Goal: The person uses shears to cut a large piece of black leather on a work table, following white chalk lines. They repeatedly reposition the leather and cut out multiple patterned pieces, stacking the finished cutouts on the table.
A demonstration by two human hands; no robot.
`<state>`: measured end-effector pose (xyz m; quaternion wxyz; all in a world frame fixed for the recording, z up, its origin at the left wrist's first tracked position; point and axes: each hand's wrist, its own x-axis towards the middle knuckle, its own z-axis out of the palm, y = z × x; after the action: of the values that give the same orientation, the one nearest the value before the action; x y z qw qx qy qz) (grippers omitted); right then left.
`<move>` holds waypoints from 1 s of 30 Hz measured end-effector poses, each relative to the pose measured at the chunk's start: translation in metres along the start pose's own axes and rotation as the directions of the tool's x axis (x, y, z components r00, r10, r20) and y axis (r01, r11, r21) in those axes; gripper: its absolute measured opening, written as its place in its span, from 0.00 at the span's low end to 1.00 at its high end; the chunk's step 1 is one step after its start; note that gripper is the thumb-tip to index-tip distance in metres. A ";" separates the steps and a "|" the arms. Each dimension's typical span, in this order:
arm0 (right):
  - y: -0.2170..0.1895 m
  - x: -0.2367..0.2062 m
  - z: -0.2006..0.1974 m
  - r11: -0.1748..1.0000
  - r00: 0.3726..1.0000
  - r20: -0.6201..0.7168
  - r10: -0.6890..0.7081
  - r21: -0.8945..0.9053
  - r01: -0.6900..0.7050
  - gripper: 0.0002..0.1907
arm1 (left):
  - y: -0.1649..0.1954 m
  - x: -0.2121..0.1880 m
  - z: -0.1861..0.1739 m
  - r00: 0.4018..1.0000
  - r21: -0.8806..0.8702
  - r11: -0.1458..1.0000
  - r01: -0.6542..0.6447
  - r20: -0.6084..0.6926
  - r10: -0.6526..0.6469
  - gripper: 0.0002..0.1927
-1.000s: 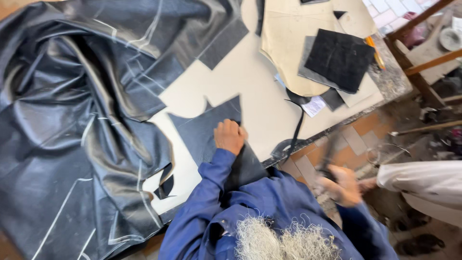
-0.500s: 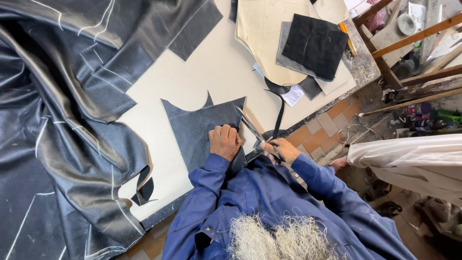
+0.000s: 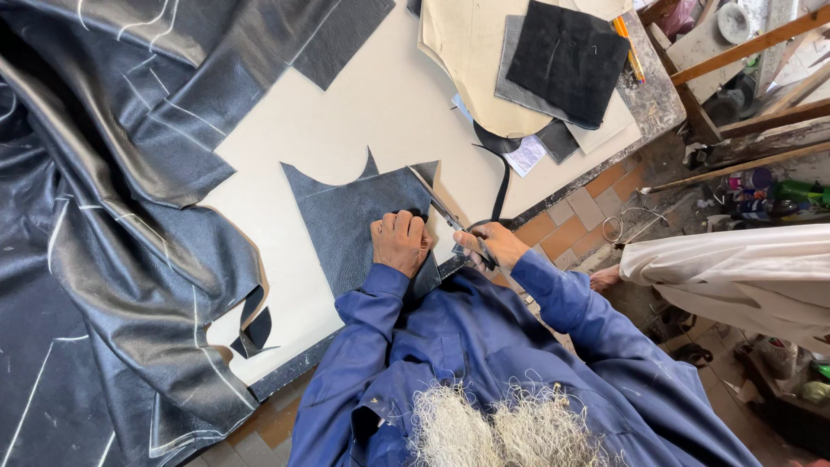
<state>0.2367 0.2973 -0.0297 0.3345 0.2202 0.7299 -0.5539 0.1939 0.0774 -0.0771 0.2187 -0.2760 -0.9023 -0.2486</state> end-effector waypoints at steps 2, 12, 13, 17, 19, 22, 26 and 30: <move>0.002 0.001 0.001 0.999 0.999 -0.036 -0.019 0.041 0.021 0.29 | -0.001 0.001 0.000 1.000 0.005 1.000 -0.014 -0.020 0.014 0.09; 0.018 0.002 0.024 0.998 0.995 -0.079 -0.057 -0.001 0.057 0.28 | 0.000 0.004 -0.003 0.998 0.024 1.000 -0.012 -0.054 0.013 0.09; 0.020 0.002 0.028 0.997 0.994 -0.084 -0.066 0.033 0.069 0.28 | 0.000 0.004 -0.003 0.999 0.020 1.000 -0.011 -0.051 0.012 0.09; 0.027 0.005 0.049 0.974 0.991 -0.102 -0.082 0.201 0.102 0.28 | -0.002 0.003 -0.004 0.999 0.005 1.000 -0.008 -0.048 0.008 0.08; 0.029 0.005 0.057 0.958 0.993 -0.096 -0.067 0.272 0.091 0.28 | -0.002 0.003 -0.004 0.999 0.006 1.000 -0.003 -0.042 0.003 0.08; 0.030 0.003 0.064 0.948 0.995 -0.090 -0.037 0.313 0.063 0.29 | -0.002 0.003 -0.004 0.999 0.010 1.000 -0.002 -0.032 0.002 0.08; 0.026 0.001 0.064 0.947 0.992 -0.122 -0.018 0.317 0.056 0.31 | -0.001 0.004 -0.006 0.999 -0.012 1.000 0.002 -0.039 -0.002 0.09; 0.017 0.006 0.062 0.965 0.989 -0.147 -0.017 0.256 0.055 0.32 | 0.000 0.006 -0.009 0.999 -0.034 0.999 0.009 -0.031 -0.010 0.09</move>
<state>0.2595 0.2431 -0.0557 0.2394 0.2881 0.6774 -0.6332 0.1915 0.0748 -0.0672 0.2267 -0.2715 -0.8957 -0.2693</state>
